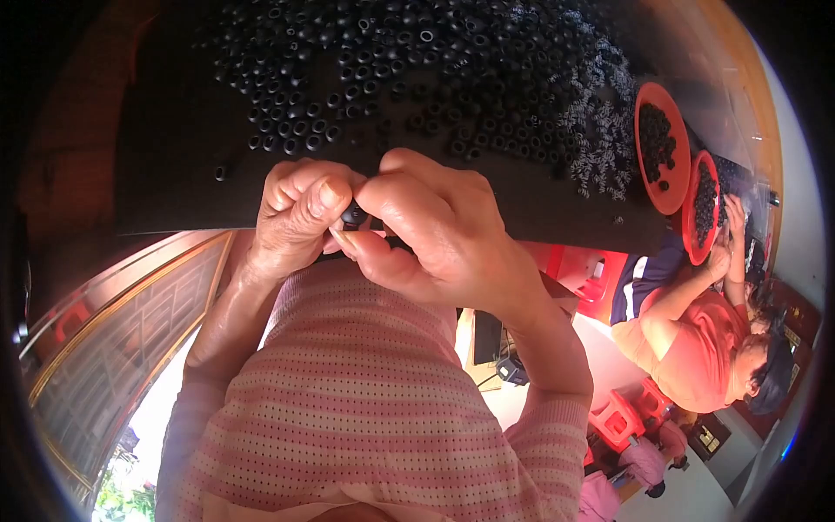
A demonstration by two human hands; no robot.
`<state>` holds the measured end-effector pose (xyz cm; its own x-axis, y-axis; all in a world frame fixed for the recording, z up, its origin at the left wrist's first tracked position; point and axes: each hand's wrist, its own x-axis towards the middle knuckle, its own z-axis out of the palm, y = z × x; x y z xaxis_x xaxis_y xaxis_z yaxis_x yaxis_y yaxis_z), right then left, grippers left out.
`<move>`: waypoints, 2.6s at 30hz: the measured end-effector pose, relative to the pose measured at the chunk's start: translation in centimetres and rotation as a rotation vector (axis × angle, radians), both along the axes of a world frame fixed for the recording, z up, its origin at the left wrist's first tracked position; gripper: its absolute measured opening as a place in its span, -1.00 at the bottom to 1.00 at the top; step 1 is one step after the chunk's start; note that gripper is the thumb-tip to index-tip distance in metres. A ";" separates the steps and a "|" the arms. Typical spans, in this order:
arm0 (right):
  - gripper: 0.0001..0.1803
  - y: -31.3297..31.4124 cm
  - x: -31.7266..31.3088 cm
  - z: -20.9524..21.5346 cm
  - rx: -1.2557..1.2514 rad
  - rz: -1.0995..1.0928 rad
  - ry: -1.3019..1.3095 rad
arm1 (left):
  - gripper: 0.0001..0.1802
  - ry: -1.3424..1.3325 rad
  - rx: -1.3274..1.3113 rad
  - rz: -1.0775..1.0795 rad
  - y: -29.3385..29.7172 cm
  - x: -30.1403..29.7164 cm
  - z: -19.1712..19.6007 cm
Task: The person assembles small components by inserting small pins into circular pieces by hand.
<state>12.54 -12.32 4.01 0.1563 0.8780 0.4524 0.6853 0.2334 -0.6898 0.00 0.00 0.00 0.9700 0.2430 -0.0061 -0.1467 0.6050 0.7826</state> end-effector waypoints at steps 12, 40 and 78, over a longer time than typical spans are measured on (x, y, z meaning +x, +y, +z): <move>-0.80 0.5 -0.5 -1.0 0.164 -0.010 -0.102 | -0.68 0.038 0.001 -0.003 0.0 -0.4 0.0; -0.57 -0.9 -0.2 -0.3 0.048 -0.183 -0.272 | -0.69 0.176 0.031 -0.001 -0.5 0.6 0.8; -0.75 -0.6 1.0 1.2 -0.061 -0.031 -0.201 | -0.53 0.064 0.166 -0.035 0.1 0.7 -0.3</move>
